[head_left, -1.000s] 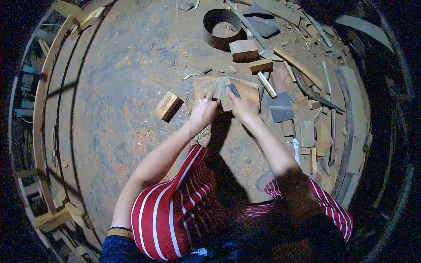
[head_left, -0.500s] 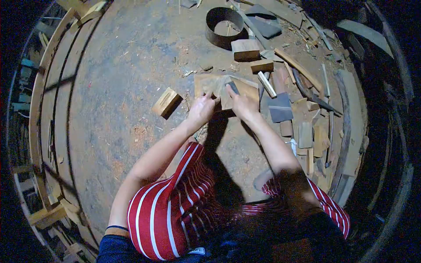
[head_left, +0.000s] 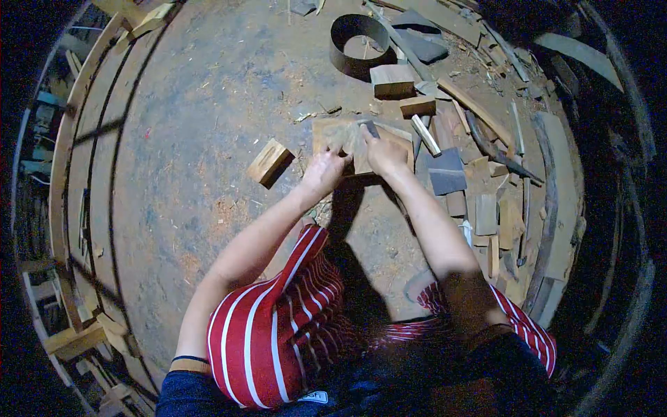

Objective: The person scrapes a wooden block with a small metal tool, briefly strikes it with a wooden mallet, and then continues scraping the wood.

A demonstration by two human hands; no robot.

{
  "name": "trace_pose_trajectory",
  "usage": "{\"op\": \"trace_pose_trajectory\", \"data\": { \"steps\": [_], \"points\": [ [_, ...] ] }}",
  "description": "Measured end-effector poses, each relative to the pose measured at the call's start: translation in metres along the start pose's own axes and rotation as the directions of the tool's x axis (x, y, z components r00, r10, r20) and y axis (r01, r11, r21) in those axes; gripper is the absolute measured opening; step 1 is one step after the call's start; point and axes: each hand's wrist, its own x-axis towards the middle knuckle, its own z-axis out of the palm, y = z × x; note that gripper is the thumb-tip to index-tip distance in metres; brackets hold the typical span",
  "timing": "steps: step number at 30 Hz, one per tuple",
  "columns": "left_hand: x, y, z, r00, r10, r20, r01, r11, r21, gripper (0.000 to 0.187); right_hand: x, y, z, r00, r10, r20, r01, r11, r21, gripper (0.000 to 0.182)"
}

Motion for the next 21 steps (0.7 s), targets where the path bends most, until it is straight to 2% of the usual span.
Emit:
{"op": "trace_pose_trajectory", "data": {
  "steps": [5, 7, 11, 14, 16, 17, 21],
  "points": [
    [-0.003, 0.005, -0.009, 0.997, -0.045, 0.058, 0.046, 0.999, -0.009, 0.036, -0.03, 0.008, 0.01, 0.997, -0.071, -0.043, 0.069, 0.997, -0.047, 0.056],
    [-0.002, -0.002, -0.001, 0.997, 0.036, -0.069, -0.035, 0.999, 0.023, 0.043, -0.038, 0.008, 0.003, 0.998, -0.058, -0.007, 0.058, 0.997, -0.06, 0.057],
    [0.002, -0.004, 0.01, 0.999, 0.04, -0.033, -0.041, 0.999, -0.013, 0.044, -0.037, 0.011, 0.01, 0.998, -0.056, 0.007, 0.056, 0.998, -0.035, 0.058],
    [0.001, -0.002, 0.009, 0.998, 0.047, -0.039, -0.049, 0.998, -0.045, 0.038, -0.038, 0.013, 0.013, 0.994, -0.101, -0.048, 0.098, 0.994, -0.052, 0.059],
    [-0.004, -0.001, 0.008, 0.997, 0.053, -0.064, -0.054, 0.999, -0.003, 0.039, -0.046, 0.007, 0.016, 0.995, -0.052, -0.081, 0.046, 0.996, -0.076, 0.059],
    [-0.005, 0.0, 0.007, 0.997, 0.045, -0.067, -0.048, 0.998, -0.043, 0.039, -0.052, 0.007, 0.014, 0.996, -0.064, -0.06, 0.064, 0.998, -0.005, 0.059],
    [0.001, -0.004, 0.011, 0.996, 0.049, -0.068, -0.055, 0.994, -0.091, 0.041, -0.064, 0.007, 0.011, 0.998, -0.053, 0.021, 0.053, 0.998, -0.02, 0.058]
  ]
}}
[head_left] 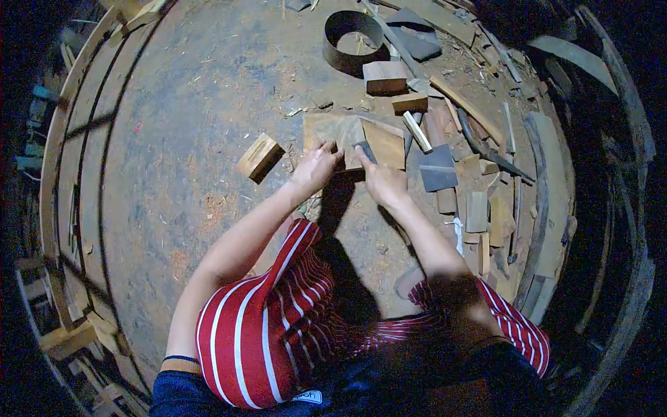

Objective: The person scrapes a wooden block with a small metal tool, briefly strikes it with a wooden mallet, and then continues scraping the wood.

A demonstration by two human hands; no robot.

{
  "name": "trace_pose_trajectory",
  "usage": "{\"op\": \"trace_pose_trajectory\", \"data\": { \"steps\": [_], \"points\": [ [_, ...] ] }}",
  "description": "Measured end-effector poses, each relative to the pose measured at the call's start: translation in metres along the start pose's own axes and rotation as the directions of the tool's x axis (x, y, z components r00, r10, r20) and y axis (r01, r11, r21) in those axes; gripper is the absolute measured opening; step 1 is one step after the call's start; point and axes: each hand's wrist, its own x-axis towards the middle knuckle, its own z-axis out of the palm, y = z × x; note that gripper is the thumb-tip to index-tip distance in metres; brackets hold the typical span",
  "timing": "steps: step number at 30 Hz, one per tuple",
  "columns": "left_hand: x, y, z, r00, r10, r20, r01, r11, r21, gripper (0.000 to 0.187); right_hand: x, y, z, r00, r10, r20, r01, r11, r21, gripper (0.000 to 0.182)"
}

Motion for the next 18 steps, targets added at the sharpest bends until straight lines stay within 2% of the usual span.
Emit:
{"op": "trace_pose_trajectory", "data": {
  "steps": [3, 5, 8, 10, 13, 15, 18],
  "points": [
    [0.0, 0.003, 0.002, 1.0, 0.01, 0.021, -0.01, 1.0, -0.015, 0.042, 0.035, 0.005, 0.001, 0.998, 0.023, -0.056, -0.025, 0.999, -0.037, 0.057],
    [-0.002, 0.003, -0.005, 1.0, -0.016, 0.016, 0.017, 0.999, -0.031, 0.041, 0.061, 0.001, -0.004, 0.996, 0.083, -0.042, -0.081, 0.996, 0.046, 0.056],
    [-0.001, 0.008, -0.016, 0.997, -0.009, 0.077, 0.01, 1.0, -0.013, 0.042, 0.052, 0.002, -0.008, 0.996, 0.088, -0.021, -0.087, 0.995, 0.051, 0.058],
    [0.001, 0.005, -0.013, 0.998, -0.004, 0.055, 0.004, 1.0, -0.01, 0.042, 0.03, 0.003, -0.001, 0.998, 0.031, -0.058, -0.029, 0.999, 0.026, 0.059],
    [0.0, 0.004, -0.008, 0.998, -0.01, 0.057, 0.01, 1.0, 0.003, 0.042, 0.019, 0.006, 0.003, 0.999, -0.011, -0.035, 0.011, 1.0, -0.003, 0.06],
    [0.001, -0.003, 0.006, 0.999, 0.009, -0.037, -0.007, 0.998, 0.062, 0.038, 0.039, 0.005, 0.005, 0.999, 0.024, -0.045, -0.023, 0.999, 0.036, 0.06],
    [0.002, -0.008, 0.01, 0.999, 0.023, -0.033, -0.021, 0.998, 0.059, 0.041, 0.067, 0.003, 0.0, 0.995, 0.065, -0.08, -0.061, 0.997, 0.055, 0.06]
  ]
}}
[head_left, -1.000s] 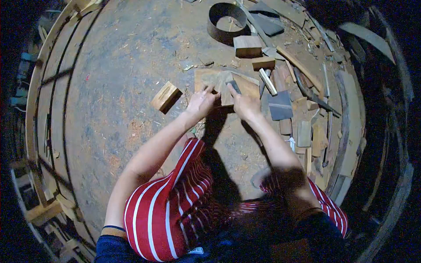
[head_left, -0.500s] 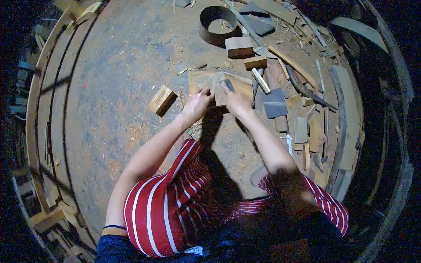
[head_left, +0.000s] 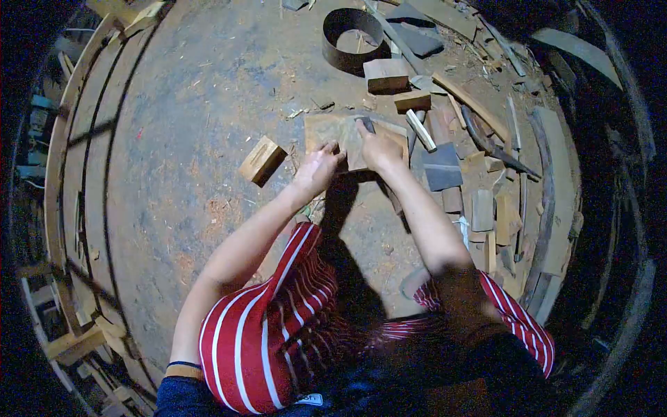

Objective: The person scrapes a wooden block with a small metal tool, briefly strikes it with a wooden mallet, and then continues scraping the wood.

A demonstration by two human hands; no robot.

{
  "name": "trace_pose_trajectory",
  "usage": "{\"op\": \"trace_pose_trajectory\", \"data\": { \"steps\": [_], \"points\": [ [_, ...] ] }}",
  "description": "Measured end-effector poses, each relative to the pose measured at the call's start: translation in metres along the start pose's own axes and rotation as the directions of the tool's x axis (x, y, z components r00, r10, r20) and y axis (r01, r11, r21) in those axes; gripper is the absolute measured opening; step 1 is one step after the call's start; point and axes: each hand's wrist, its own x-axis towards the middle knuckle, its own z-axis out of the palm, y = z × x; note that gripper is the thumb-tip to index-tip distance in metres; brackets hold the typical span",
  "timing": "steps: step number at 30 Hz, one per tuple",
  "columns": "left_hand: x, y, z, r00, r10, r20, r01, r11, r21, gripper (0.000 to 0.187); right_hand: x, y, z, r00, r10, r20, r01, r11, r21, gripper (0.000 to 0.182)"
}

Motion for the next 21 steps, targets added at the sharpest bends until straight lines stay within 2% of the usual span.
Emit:
{"op": "trace_pose_trajectory", "data": {
  "steps": [4, 7, 8, 12, 13, 15, 16, 17, 19, 20, 21],
  "points": [
    [-0.004, 0.003, -0.005, 1.0, -0.002, 0.002, 0.002, 1.0, 0.016, 0.046, -0.026, 0.007, 0.003, 0.998, -0.034, -0.044, 0.032, 0.999, -0.04, 0.061],
    [-0.002, 0.011, -0.015, 0.993, -0.066, 0.102, 0.064, 0.998, 0.029, 0.048, -0.055, 0.007, -0.001, 0.998, -0.043, 0.05, 0.045, 0.998, -0.048, 0.061],
    [-0.003, 0.009, -0.014, 1.0, -0.011, 0.029, 0.011, 1.0, -0.002, 0.041, -0.052, 0.009, 0.001, 0.998, -0.058, 0.027, 0.059, 0.997, -0.046, 0.06],
    [0.0, 0.006, -0.007, 1.0, -0.004, -0.006, 0.004, 1.0, -0.005, 0.039, -0.002, 0.003, -0.004, 1.0, -0.002, -0.017, 0.002, 1.0, 0.01, 0.055],
    [0.0, 0.008, -0.012, 1.0, 0.003, -0.008, -0.003, 1.0, 0.004, 0.039, 0.001, 0.003, -0.001, 1.0, 0.0, -0.028, 0.001, 1.0, 0.016, 0.055],
    [0.0, 0.014, -0.021, 0.999, -0.026, 0.041, 0.03, 0.995, -0.09, 0.039, 0.01, 0.003, 0.002, 0.998, -0.009, -0.055, 0.008, 1.0, -0.025, 0.054],
    [-0.002, 0.013, -0.019, 1.0, -0.012, 0.006, 0.012, 0.999, -0.041, 0.038, 0.004, 0.007, 0.006, 0.997, -0.017, -0.071, 0.021, 0.998, 0.061, 0.054],
    [0.0, 0.008, -0.018, 1.0, -0.023, -0.008, 0.023, 0.999, -0.041, 0.038, -0.005, 0.007, 0.003, 0.997, -0.031, -0.075, 0.035, 0.998, 0.049, 0.054],
    [-0.003, 0.008, -0.013, 0.998, 0.023, -0.058, -0.028, 0.996, -0.086, 0.037, -0.03, 0.011, 0.006, 0.999, -0.028, 0.041, 0.028, 0.999, 0.017, 0.061],
    [-0.005, 0.01, -0.014, 0.999, -0.004, -0.037, 0.001, 0.998, -0.067, 0.038, -0.038, 0.014, 0.015, 0.998, -0.054, -0.033, 0.053, 0.998, -0.021, 0.062],
    [-0.004, 0.009, -0.014, 1.0, -0.004, -0.031, 0.002, 0.998, -0.069, 0.038, -0.036, 0.014, 0.018, 0.998, -0.051, -0.028, 0.051, 0.999, -0.018, 0.062]
  ]
}}
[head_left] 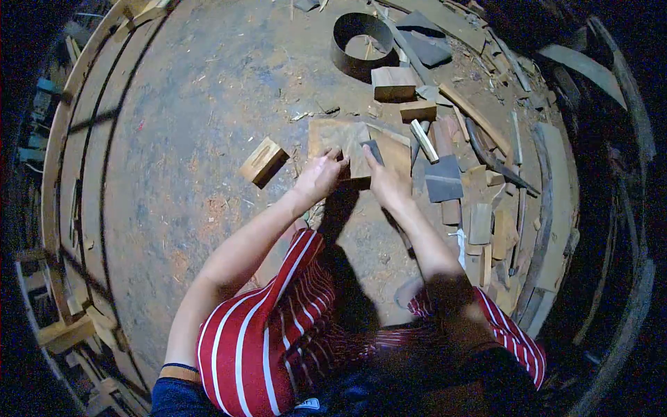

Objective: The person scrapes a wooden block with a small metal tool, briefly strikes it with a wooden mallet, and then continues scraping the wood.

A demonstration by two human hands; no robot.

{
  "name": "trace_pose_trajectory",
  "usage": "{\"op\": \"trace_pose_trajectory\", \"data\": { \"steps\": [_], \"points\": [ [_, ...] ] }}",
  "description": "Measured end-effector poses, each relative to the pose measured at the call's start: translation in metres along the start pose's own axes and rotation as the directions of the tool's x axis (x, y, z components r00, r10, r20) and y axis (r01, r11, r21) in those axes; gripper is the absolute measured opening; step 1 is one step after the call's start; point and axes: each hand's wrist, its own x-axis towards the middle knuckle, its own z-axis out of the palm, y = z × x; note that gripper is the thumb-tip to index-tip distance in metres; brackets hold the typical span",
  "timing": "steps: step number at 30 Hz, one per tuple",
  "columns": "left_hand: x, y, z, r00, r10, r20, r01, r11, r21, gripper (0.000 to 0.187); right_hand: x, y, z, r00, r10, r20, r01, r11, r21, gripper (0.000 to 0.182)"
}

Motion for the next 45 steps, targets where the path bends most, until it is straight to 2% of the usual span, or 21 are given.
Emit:
{"op": "trace_pose_trajectory", "data": {
  "steps": [4, 6, 7, 8, 10, 14, 15, 16, 18, 19, 21, 22, 24, 26, 28, 32, 34, 36, 42, 43, 45],
  "points": [
    [0.007, -0.002, 0.003, 0.999, -0.003, 0.051, 0.003, 1.0, -0.006, 0.038, 0.035, -0.01, -0.021, 0.998, 0.058, 0.041, -0.059, 0.998, 0.036, 0.056],
    [0.003, -0.01, 0.016, 0.998, 0.042, -0.045, -0.041, 0.999, 0.031, 0.037, 0.055, -0.009, -0.019, 0.996, 0.08, 0.048, -0.082, 0.996, 0.033, 0.054],
    [0.005, 0.0, 0.0, 0.995, -0.059, 0.077, 0.06, 0.998, -0.006, 0.039, 0.068, 0.001, 0.003, 0.995, 0.092, 0.029, -0.093, 0.995, 0.036, 0.054],
    [0.003, -0.004, 0.005, 0.996, -0.064, 0.065, 0.065, 0.998, -0.004, 0.039, 0.066, -0.007, -0.009, 0.995, 0.102, 0.013, -0.103, 0.994, 0.032, 0.054],
    [-0.002, -0.01, 0.018, 0.992, 0.05, -0.115, -0.046, 0.998, 0.04, 0.039, 0.029, -0.008, -0.021, 1.0, 0.024, 0.002, -0.024, 1.0, -0.007, 0.055],
    [0.004, -0.001, -0.002, 0.996, -0.034, 0.08, 0.036, 0.999, -0.029, 0.032, -0.016, -0.012, -0.028, 0.992, 0.013, 0.124, -0.012, 1.0, -0.006, 0.055],
    [0.004, 0.0, -0.003, 0.998, -0.028, 0.057, 0.031, 0.998, -0.046, 0.033, -0.019, -0.012, -0.03, 0.984, 0.037, 0.175, -0.035, 0.999, -0.013, 0.056],
    [0.004, 0.0, -0.005, 0.998, -0.022, 0.062, 0.025, 0.999, -0.045, 0.033, -0.012, -0.009, -0.02, 0.984, 0.043, 0.174, -0.042, 0.999, -0.008, 0.056],
    [0.005, 0.002, -0.011, 0.997, 0.001, 0.079, 0.006, 0.996, -0.084, 0.034, 0.016, -0.001, 0.002, 1.0, -0.023, -0.016, 0.023, 1.0, -0.013, 0.059],
    [0.005, -0.001, -0.006, 0.997, 0.007, 0.073, -0.001, 0.997, -0.078, 0.034, 0.027, -0.004, -0.005, 0.999, -0.022, -0.027, 0.022, 1.0, -0.013, 0.059],
    [-0.001, -0.012, 0.009, 0.995, 0.079, -0.066, -0.08, 0.997, -0.016, 0.033, 0.042, -0.015, -0.018, 0.994, 0.061, 0.095, -0.065, 0.997, 0.048, 0.06],
    [-0.002, -0.012, 0.001, 0.994, 0.08, -0.073, -0.081, 0.997, -0.014, 0.033, 0.04, -0.016, -0.02, 0.994, 0.059, 0.089, -0.063, 0.997, 0.044, 0.06],
    [-0.004, -0.005, -0.019, 0.996, 0.094, 0.001, -0.093, 0.983, -0.161, 0.034, 0.023, -0.013, -0.019, 0.997, 0.003, 0.076, -0.001, 1.0, -0.017, 0.06],
    [-0.006, -0.009, -0.013, 0.998, 0.053, 0.023, -0.05, 0.991, -0.122, 0.04, 0.003, -0.013, -0.022, 0.99, -0.009, 0.141, 0.014, 0.999, -0.039, 0.062],
    [-0.005, -0.016, -0.002, 0.997, 0.071, -0.026, -0.073, 0.993, -0.097, 0.044, -0.01, -0.009, -0.015, 0.992, -0.081, 0.098, 0.083, 0.996, -0.012, 0.063],
    [-0.004, -0.014, -0.003, 0.997, 0.069, 0.018, -0.068, 0.996, -0.052, 0.045, 0.021, -0.012, -0.012, 0.998, -0.062, 0.01, 0.061, 0.998, 0.012, 0.056],
    [-0.006, -0.012, 0.0, 0.995, 0.094, -0.044, -0.095, 0.995, -0.013, 0.037, 0.033, -0.018, -0.019, 0.999, -0.053, -0.001, 0.053, 0.999, 0.013, 0.056],
    [0.0, -0.008, 0.0, 0.995, 0.069, 0.071, -0.07, 0.997, 0.013, 0.033, 0.037, -0.021, -0.018, 0.998, -0.009, 0.062, 0.008, 1.0, 0.015, 0.06],
    [-0.005, -0.012, 0.013, 0.997, 0.065, -0.028, -0.065, 0.998, 0.016, 0.028, -0.012, -0.025, -0.025, 0.982, -0.042, 0.186, 0.044, 0.999, -0.006, 0.061],
    [-0.005, -0.012, 0.011, 0.997, 0.072, -0.017, -0.072, 0.997, 0.012, 0.028, -0.006, -0.02, -0.013, 0.99, -0.067, 0.121, 0.071, 0.997, -0.028, 0.056],
    [-0.002, -0.009, 0.007, 0.998, 0.054, 0.025, -0.055, 0.998, 0.017, 0.027, 0.007, -0.025, -0.015, 0.995, -0.035, 0.097, 0.034, 0.999, 0.014, 0.054]
  ]
}}
